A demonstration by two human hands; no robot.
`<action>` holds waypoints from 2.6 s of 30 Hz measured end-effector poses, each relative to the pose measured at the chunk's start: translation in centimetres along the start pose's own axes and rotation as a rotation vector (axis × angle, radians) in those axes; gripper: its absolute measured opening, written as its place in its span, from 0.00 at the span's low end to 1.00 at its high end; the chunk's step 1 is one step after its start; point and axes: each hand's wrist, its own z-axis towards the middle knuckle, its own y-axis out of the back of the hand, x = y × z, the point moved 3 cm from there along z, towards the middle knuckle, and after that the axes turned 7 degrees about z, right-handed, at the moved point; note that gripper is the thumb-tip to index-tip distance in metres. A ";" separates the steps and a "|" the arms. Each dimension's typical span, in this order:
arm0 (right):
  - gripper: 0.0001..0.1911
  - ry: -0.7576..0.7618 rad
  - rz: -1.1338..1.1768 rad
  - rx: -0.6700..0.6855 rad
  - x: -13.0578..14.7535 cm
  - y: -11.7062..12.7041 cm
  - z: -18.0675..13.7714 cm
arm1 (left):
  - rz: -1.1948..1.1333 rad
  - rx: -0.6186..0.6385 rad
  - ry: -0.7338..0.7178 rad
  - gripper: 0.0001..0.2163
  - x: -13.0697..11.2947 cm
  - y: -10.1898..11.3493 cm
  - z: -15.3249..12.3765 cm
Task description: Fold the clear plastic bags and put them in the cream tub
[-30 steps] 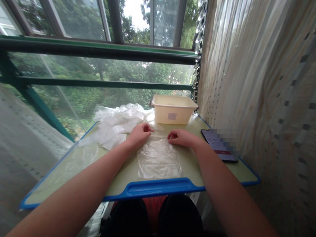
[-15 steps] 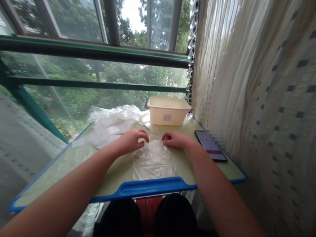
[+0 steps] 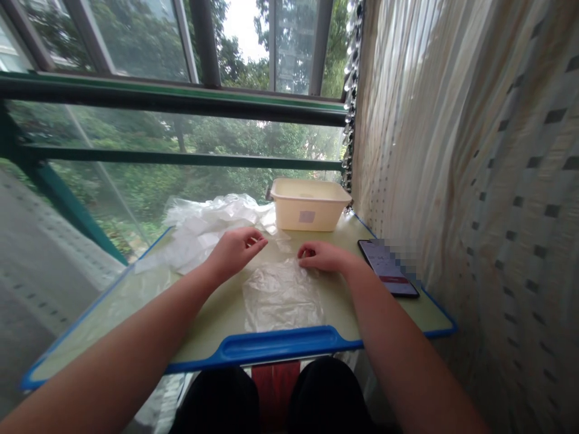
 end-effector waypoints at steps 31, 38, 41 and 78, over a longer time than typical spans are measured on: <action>0.11 0.107 -0.048 -0.370 1.5 -2.0 2.9 | 0.278 0.339 -0.383 0.16 -2.8 -2.1 -1.7; 0.16 0.066 0.082 -0.328 1.6 -1.6 2.5 | 0.209 0.358 -0.336 0.12 -1.9 -1.6 -1.4; 0.17 0.061 0.140 -0.330 1.6 -1.8 2.5 | 0.141 0.351 -0.304 0.11 -1.8 -1.1 -1.2; 0.21 0.131 -0.081 -0.032 1.1 -0.1 0.1 | -0.263 0.268 -0.082 0.30 -1.9 -2.1 -0.9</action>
